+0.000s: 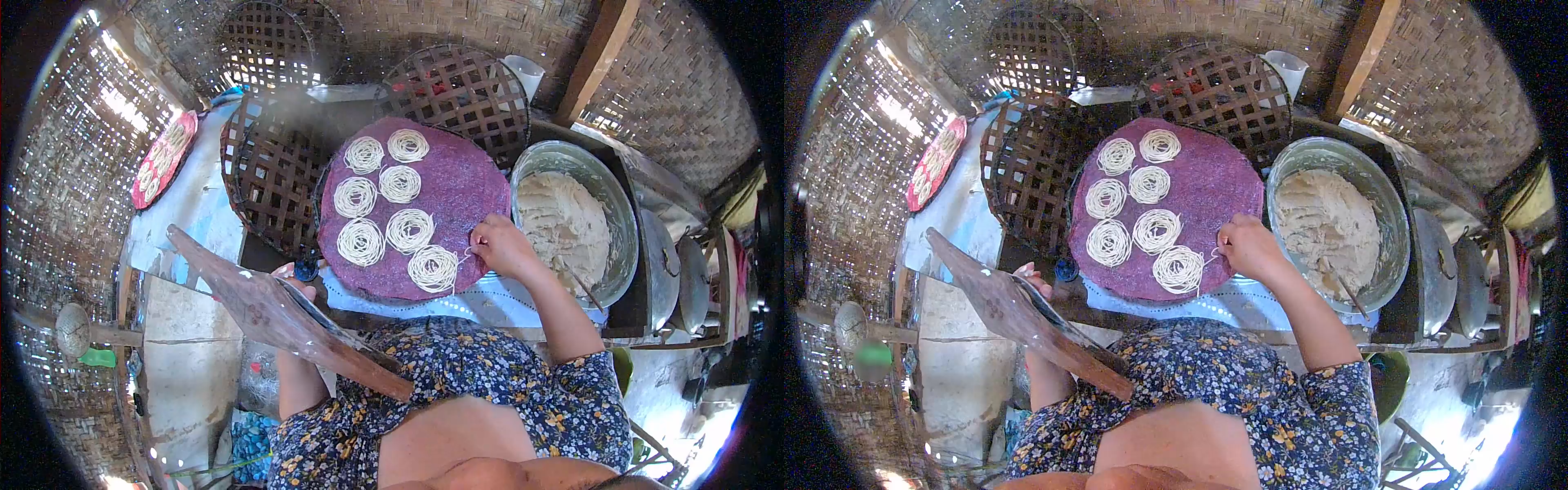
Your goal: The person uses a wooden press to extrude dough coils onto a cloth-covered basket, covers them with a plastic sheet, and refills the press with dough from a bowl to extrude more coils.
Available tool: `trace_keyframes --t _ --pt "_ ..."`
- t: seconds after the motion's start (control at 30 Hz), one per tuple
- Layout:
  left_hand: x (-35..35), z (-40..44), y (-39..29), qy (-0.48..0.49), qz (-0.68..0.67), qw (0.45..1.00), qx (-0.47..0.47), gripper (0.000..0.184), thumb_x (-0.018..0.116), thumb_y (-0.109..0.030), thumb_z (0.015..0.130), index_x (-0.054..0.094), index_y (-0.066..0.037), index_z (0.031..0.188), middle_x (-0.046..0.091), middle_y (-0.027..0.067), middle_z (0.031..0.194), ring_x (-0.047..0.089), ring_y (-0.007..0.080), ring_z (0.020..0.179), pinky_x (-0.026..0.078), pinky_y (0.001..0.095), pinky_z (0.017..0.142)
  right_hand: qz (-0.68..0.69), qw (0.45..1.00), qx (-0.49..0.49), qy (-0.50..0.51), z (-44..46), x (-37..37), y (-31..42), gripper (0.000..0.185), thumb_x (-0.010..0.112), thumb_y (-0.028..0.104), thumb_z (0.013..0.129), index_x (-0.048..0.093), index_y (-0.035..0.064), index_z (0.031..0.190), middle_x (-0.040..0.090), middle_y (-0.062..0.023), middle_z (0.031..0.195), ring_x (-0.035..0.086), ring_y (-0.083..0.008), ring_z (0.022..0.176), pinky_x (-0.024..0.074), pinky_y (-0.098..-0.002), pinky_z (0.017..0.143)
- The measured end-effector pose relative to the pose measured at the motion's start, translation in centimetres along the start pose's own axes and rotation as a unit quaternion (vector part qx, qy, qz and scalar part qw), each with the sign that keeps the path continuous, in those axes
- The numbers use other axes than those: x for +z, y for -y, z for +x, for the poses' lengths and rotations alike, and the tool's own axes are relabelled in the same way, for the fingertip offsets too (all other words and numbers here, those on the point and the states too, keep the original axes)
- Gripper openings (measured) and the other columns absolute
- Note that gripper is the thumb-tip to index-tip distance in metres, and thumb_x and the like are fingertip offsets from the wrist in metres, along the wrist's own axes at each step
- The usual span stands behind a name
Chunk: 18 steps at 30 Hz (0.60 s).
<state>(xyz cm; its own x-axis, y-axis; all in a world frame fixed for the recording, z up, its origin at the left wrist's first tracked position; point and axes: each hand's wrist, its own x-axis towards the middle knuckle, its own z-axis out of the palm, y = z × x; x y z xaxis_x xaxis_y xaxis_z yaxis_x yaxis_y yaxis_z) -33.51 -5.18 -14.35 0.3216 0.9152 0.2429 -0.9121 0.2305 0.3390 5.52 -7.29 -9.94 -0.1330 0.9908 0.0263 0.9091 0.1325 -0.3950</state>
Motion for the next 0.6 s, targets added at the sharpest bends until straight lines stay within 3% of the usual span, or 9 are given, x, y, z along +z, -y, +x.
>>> trace_keyframes --t 0.1,0.17,0.2,0.27,0.33,0.4,0.47,0.6 --pt "1.1 1.5 -0.1 0.053 -0.173 0.967 -0.180 0.026 0.039 -0.022 0.093 0.056 -0.002 0.095 0.057 0.0010 0.070 0.057 0.0189 0.066 0.043 0.0411 0.080 0.001 1.000 -0.017 0.004 0.3 0.0 0.2 0.009 0.057 0.014 0.077 0.058 0.0051 0.078 0.054 -0.0138 0.082 0.052 -0.0326 0.086 0.0423 -0.0410 0.076" --pt "1.0 1.3 0.9 -0.014 0.011 0.992 -0.124 0.029 0.037 -0.023 0.094 0.056 -0.002 0.091 0.057 0.0007 0.070 0.055 0.0181 0.064 0.040 0.0418 0.084 0.030 0.999 -0.030 -0.002 0.5 -0.3 0.7 0.012 0.055 0.016 0.079 0.058 0.0036 0.078 0.054 -0.0148 0.082 0.052 -0.0338 0.085 0.0420 -0.0420 0.076" --pt "0.5 0.2 2.3 -0.105 0.248 0.963 0.008 0.030 0.036 -0.024 0.095 0.056 -0.002 0.090 0.057 0.0004 0.069 0.054 0.0176 0.062 0.040 0.0415 0.085 0.057 0.998 -0.034 -0.009 0.7 -0.9 1.4 0.013 0.054 0.016 0.080 0.057 0.0029 0.078 0.054 -0.0150 0.082 0.052 -0.0339 0.084 0.0418 -0.0421 0.076" --pt "0.2 -0.5 3.0 -0.178 0.467 0.856 0.136 0.024 0.041 -0.021 0.090 0.056 -0.002 0.090 0.056 -0.0003 0.068 0.052 0.0154 0.060 0.039 0.0399 0.086 0.092 0.994 -0.049 -0.031 1.0 -1.5 2.5 0.014 0.053 0.016 0.081 0.057 0.0024 0.078 0.054 -0.0152 0.082 0.052 -0.0341 0.084 0.0413 -0.0422 0.075" --pt "0.2 -0.4 2.8 -0.156 0.470 0.859 0.129 0.020 0.054 -0.014 0.079 0.055 0.000 0.094 0.053 -0.0011 0.066 0.050 0.0118 0.059 0.040 0.0371 0.088 0.108 0.990 -0.070 -0.063 1.2 -1.7 3.4 0.015 0.052 0.016 0.082 0.058 0.0026 0.079 0.053 -0.0152 0.082 0.052 -0.0341 0.083 0.0409 -0.0422 0.076" --pt "0.5 -0.3 2.6 -0.133 0.474 0.862 0.124 0.032 0.066 -0.006 0.069 0.053 0.001 0.097 0.051 -0.0020 0.063 0.049 0.0083 0.059 0.041 0.0344 0.089 0.111 0.989 -0.090 -0.043 1.1 -1.6 3.4 0.012 0.053 0.014 0.082 0.060 0.0041 0.083 0.054 -0.0145 0.084 0.051 -0.0333 0.085 0.0408 -0.0415 0.076" --pt "1.2 -0.3 2.4 -0.131 0.470 0.865 0.114 0.041 0.072 -0.003 0.064 0.053 0.002 0.099 0.050 -0.0022 0.062 0.049 0.0066 0.059 0.041 0.0330 0.090 0.098 0.988 -0.117 -0.026 1.0 -1.2 3.4 0.011 0.054 0.011 0.080 0.062 0.0061 0.086 0.053 -0.0128 0.085 0.051 -0.0313 0.086 0.0409 -0.0394 0.077" --pt "1.9 -0.1 2.5 -0.158 0.484 0.853 0.113 0.041 0.073 -0.003 0.063 0.053 0.001 0.099 0.051 -0.0014 0.062 0.049 0.0071 0.059 0.042 0.0326 0.087 0.067 0.986 -0.151 0.019 0.4 -0.9 3.4 0.018 0.056 0.007 0.077 0.064 0.0115 0.093 0.053 -0.0103 0.086 0.051 -0.0287 0.087 0.0409 -0.0373 0.077"
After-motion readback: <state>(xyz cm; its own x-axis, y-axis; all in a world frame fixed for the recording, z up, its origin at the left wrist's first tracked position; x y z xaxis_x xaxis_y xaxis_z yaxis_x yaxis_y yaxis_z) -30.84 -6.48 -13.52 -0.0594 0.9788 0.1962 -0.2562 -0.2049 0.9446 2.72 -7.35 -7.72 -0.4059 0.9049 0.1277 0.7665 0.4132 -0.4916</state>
